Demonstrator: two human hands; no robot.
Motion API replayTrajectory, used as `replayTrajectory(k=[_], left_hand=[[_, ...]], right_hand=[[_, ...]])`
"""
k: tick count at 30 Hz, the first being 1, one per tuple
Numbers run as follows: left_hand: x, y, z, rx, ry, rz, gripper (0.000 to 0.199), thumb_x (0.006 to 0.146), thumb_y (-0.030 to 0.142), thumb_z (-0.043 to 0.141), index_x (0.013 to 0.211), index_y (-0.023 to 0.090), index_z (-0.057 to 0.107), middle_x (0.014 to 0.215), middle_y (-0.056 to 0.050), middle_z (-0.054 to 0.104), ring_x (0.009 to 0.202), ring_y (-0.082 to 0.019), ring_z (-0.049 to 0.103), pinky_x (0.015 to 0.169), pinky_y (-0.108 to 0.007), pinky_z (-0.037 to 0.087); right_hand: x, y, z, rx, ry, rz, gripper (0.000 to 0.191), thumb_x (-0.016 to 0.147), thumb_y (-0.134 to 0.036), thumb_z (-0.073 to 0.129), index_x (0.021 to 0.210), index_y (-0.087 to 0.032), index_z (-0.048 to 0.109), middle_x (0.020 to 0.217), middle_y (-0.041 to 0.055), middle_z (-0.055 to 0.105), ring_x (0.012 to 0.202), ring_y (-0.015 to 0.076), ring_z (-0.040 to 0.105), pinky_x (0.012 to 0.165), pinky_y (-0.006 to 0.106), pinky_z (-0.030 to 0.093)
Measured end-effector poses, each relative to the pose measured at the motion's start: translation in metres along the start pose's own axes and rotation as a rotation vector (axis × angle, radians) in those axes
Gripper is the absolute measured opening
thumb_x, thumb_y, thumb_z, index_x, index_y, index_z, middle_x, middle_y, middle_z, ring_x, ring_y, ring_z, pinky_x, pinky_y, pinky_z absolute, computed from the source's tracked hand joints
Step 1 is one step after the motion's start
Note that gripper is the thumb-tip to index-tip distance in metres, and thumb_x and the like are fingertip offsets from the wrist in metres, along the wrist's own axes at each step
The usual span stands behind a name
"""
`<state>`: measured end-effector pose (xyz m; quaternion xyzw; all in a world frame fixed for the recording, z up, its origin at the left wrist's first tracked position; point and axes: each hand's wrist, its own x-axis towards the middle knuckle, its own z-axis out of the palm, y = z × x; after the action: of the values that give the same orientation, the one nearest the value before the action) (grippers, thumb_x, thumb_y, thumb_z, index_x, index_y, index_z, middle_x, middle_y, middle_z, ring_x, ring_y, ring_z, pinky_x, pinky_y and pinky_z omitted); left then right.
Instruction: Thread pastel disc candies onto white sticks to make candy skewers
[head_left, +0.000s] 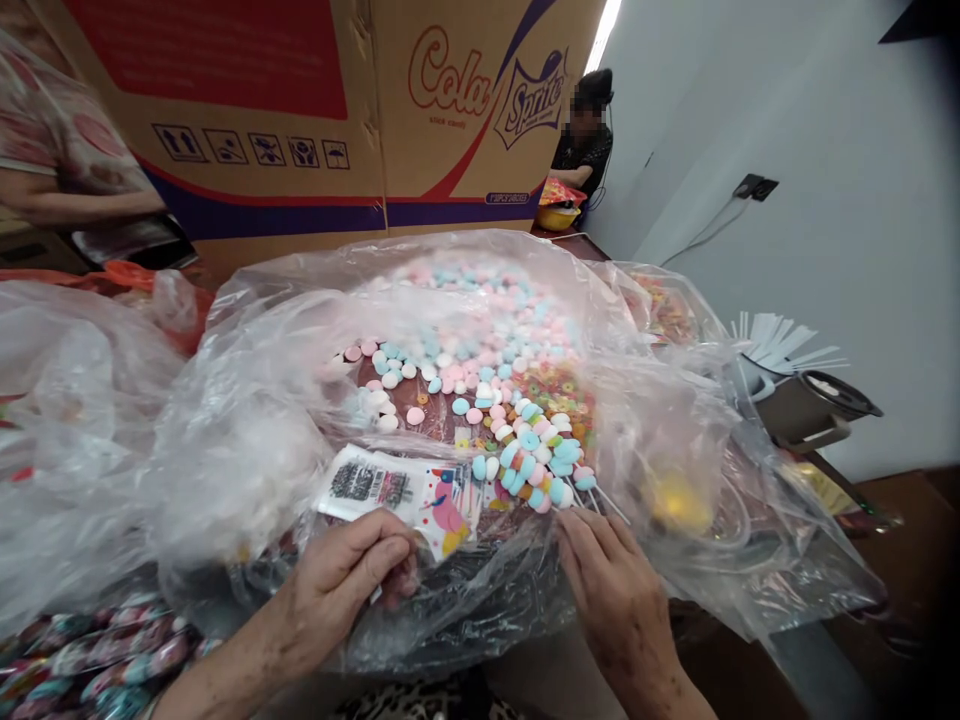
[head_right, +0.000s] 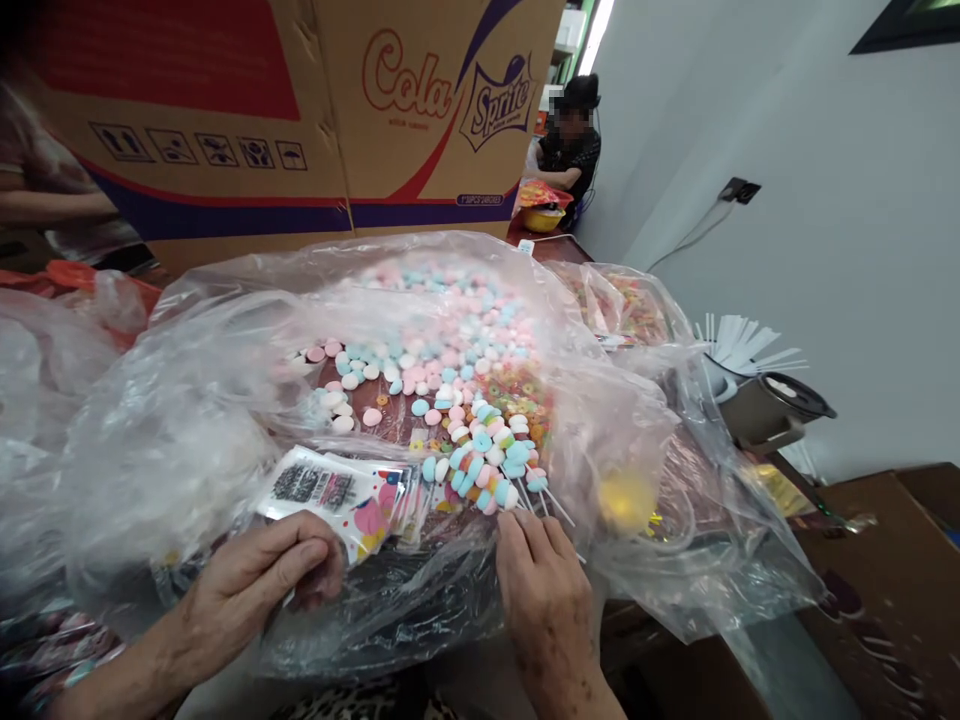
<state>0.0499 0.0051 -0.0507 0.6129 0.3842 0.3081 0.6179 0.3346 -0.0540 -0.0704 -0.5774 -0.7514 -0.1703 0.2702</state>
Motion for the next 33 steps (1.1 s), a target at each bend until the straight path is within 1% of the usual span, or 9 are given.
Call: replayTrajectory(k=[4, 9, 12, 15, 18, 21, 24, 26, 33], left_hand=[[0.014, 0.02, 0.011, -0.259, 0.153, -0.085, 0.033, 0.089, 0.049, 0.063, 0.076, 0.018, 0.065, 0.073, -0.003, 0.071, 0.062, -0.014, 0.063, 0.053, -0.021, 0.049], [0.047, 0.039, 0.029, -0.313, 0.202, -0.24, 0.031, 0.084, 0.045, 0.063, 0.079, 0.015, 0.063, 0.07, -0.004, 0.07, 0.055, -0.013, 0.061, 0.055, -0.023, 0.049], [0.069, 0.041, 0.035, -0.149, 0.196, -0.271, 0.025, 0.083, 0.042, 0.055, 0.078, 0.017, 0.057, 0.07, -0.003, 0.068, 0.057, -0.014, 0.064, 0.056, -0.025, 0.049], [0.089, 0.042, 0.037, 0.104, 0.136, -0.235, 0.022, 0.084, 0.037, 0.047, 0.072, 0.019, 0.053, 0.069, -0.003, 0.066, 0.062, -0.017, 0.066, 0.057, -0.027, 0.049], [0.1, 0.046, 0.037, 0.251, 0.116, -0.198, 0.023, 0.081, 0.033, 0.049, 0.062, 0.02, 0.05, 0.062, 0.0, 0.058, 0.056, -0.015, 0.057, 0.052, -0.025, 0.038], [0.104, 0.052, 0.038, 0.363, 0.118, -0.162, 0.027, 0.081, 0.031, 0.05, 0.057, 0.021, 0.045, 0.055, 0.004, 0.047, 0.053, -0.013, 0.044, 0.05, -0.025, 0.029], [0.105, 0.054, 0.041, 0.427, 0.105, -0.135, 0.028, 0.081, 0.032, 0.05, 0.055, 0.021, 0.043, 0.055, 0.005, 0.043, 0.055, -0.014, 0.039, 0.053, -0.027, 0.027], [0.106, 0.055, 0.042, 0.452, 0.101, -0.121, 0.028, 0.08, 0.032, 0.05, 0.055, 0.021, 0.043, 0.056, 0.004, 0.043, 0.058, -0.015, 0.04, 0.055, -0.027, 0.027], [0.109, 0.057, 0.042, 0.416, 0.092, -0.132, 0.025, 0.078, 0.035, 0.05, 0.056, 0.021, 0.048, 0.055, 0.004, 0.047, 0.056, -0.015, 0.041, 0.053, -0.027, 0.028]], right_hand=[[-0.005, 0.009, 0.009, -0.128, -0.014, -0.029, 0.023, 0.103, -0.017, 0.042, 0.111, -0.011, 0.063, 0.104, 0.0124, 0.066, 0.095, 0.0275, 0.056, 0.085, 0.04, 0.043], [0.006, 0.012, 0.008, -0.126, -0.067, 0.012, 0.025, 0.102, -0.018, 0.045, 0.094, -0.014, 0.069, 0.085, 0.0088, 0.061, 0.083, 0.0248, 0.051, 0.079, 0.037, 0.042], [0.01, 0.014, 0.009, -0.132, -0.104, 0.019, 0.026, 0.1, -0.017, 0.048, 0.085, -0.016, 0.069, 0.078, 0.0075, 0.056, 0.078, 0.0241, 0.048, 0.075, 0.036, 0.04], [0.012, 0.016, 0.011, -0.134, -0.096, -0.004, 0.029, 0.1, -0.015, 0.047, 0.078, -0.016, 0.066, 0.075, 0.0071, 0.053, 0.076, 0.0237, 0.045, 0.072, 0.036, 0.039], [0.012, 0.016, 0.011, -0.112, -0.072, -0.012, 0.035, 0.101, -0.014, 0.042, 0.074, -0.016, 0.063, 0.075, 0.0071, 0.051, 0.076, 0.0232, 0.044, 0.072, 0.036, 0.039], [0.01, 0.017, 0.01, -0.074, -0.061, -0.019, 0.037, 0.104, -0.017, 0.036, 0.08, -0.014, 0.064, 0.08, 0.0081, 0.053, 0.079, 0.0232, 0.046, 0.078, 0.036, 0.041], [0.007, 0.017, 0.01, -0.062, -0.037, -0.018, 0.033, 0.104, -0.017, 0.036, 0.088, -0.013, 0.064, 0.084, 0.0087, 0.056, 0.083, 0.0237, 0.048, 0.082, 0.037, 0.042], [0.005, 0.017, 0.011, -0.082, -0.024, -0.014, 0.031, 0.104, -0.015, 0.037, 0.088, -0.014, 0.063, 0.082, 0.0085, 0.057, 0.082, 0.0236, 0.048, 0.082, 0.037, 0.041], [0.008, 0.011, 0.01, -0.124, -0.004, -0.028, 0.032, 0.105, -0.014, 0.033, 0.087, -0.016, 0.061, 0.07, 0.0049, 0.056, 0.072, 0.0227, 0.047, 0.069, 0.035, 0.036]])
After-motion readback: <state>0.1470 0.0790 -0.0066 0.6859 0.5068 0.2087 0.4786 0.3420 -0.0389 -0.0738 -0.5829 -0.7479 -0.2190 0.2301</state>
